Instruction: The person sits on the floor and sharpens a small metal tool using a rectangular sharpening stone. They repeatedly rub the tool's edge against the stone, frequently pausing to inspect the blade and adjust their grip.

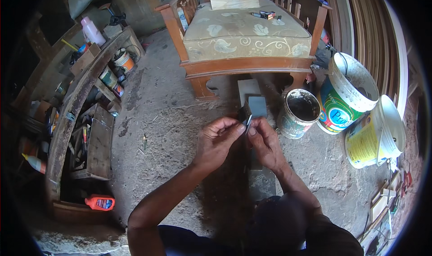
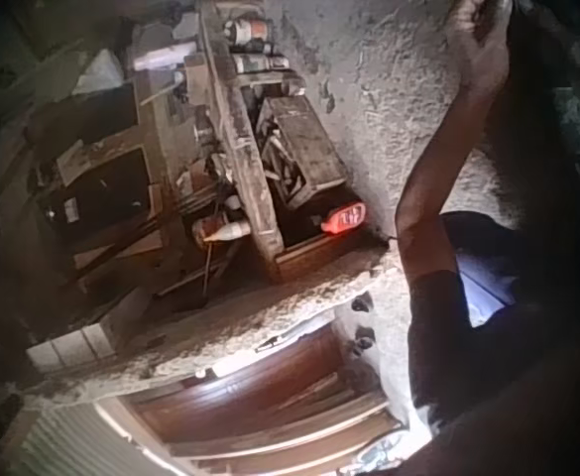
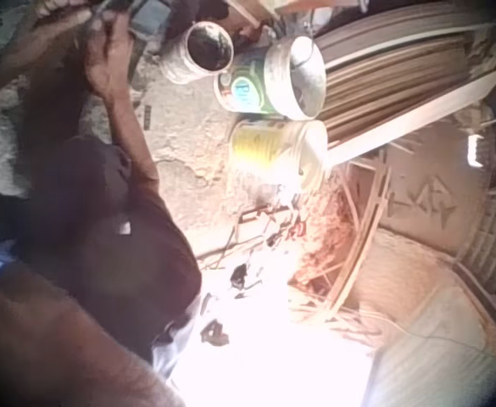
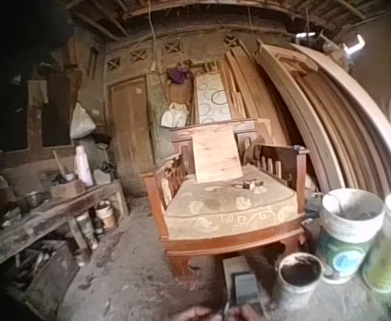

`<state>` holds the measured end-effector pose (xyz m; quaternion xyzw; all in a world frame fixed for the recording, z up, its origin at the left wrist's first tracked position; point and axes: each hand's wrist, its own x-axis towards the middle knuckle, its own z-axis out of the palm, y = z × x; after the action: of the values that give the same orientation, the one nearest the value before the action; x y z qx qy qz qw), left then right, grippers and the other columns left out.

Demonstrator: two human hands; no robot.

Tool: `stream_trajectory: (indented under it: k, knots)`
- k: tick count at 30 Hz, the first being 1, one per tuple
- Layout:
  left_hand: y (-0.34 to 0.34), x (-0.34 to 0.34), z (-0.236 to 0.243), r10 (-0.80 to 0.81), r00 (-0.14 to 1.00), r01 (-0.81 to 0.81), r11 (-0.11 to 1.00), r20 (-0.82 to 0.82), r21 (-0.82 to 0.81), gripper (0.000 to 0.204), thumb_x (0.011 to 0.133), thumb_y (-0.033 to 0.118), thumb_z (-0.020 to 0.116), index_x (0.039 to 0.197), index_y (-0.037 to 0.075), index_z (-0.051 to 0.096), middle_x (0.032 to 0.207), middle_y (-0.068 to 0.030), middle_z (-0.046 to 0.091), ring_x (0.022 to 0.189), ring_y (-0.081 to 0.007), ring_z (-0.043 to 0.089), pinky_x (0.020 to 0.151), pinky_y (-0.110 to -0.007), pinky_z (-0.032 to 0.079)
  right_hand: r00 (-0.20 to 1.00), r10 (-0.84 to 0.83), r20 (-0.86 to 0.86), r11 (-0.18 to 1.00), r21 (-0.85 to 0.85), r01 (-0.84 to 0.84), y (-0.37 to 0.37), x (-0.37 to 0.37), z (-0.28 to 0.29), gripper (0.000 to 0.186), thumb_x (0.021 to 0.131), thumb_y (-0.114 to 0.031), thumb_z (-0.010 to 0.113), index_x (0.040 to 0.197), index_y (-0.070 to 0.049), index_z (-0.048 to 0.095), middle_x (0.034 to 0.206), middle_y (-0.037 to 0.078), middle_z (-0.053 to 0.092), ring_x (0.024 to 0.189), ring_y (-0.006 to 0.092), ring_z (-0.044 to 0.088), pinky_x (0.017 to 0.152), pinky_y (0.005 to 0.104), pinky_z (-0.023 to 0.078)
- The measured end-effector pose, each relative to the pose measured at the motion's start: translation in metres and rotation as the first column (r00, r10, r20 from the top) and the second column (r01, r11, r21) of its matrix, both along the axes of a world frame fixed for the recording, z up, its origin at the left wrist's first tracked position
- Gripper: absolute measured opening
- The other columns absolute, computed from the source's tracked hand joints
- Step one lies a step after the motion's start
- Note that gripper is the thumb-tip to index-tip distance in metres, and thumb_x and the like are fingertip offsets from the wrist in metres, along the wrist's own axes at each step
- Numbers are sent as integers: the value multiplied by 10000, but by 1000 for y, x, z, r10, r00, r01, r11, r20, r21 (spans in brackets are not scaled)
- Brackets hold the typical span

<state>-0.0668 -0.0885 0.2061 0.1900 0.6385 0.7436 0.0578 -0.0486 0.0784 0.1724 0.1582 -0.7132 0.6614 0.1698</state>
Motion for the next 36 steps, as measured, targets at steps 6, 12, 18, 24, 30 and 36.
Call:
stream_trajectory:
  k: [6,12,18,24,30,36]
  knots:
    - [-2,1,-1,-17,1000,17,1000,7,13,80,957,35,645,1027,6,673,957,-8,673,909,-57,604,838,-236,502,995,37,91,998,39,-41,0,2,3,292,1049,-281,483,908,-28,516,629,50,516,551,124,515,517,310,421]
    - [0,-1,-3,-4,1000,5,998,-14,57,99,970,81,645,1008,-7,668,899,4,663,856,-37,587,771,-208,489,989,65,131,998,-10,-65,1,-1,5,318,1056,-307,465,904,-32,510,627,42,509,562,118,524,514,306,427]
    - [-2,-2,-5,-28,1000,28,999,2,-17,84,960,35,638,1029,2,674,987,-20,679,914,-59,604,842,-238,503,991,83,101,997,-14,-82,4,-3,2,311,1047,-316,488,926,-31,514,673,55,530,585,122,546,533,303,439]
    - [0,-4,-8,0,1000,-1,1000,-29,-21,86,965,69,645,1003,-1,677,930,-6,680,857,-42,598,770,-218,495,989,73,127,996,46,-79,8,1,7,217,1041,-250,494,996,-39,516,725,60,554,667,115,569,604,297,453]
    - [-1,4,0,-2,998,0,999,-55,-43,90,958,61,653,1015,-7,664,912,19,663,862,-23,581,771,-213,494,990,81,116,997,-23,-79,2,3,-7,182,1031,-234,501,988,-59,523,707,10,523,636,86,516,589,268,429]
    - [-1,1,-16,-34,991,35,999,-129,8,89,951,35,650,1014,-27,655,1154,-81,632,980,-69,620,833,-226,513,940,233,250,957,-233,-175,0,8,-1,198,1046,-237,440,965,-76,523,687,-9,479,586,72,465,528,245,394]
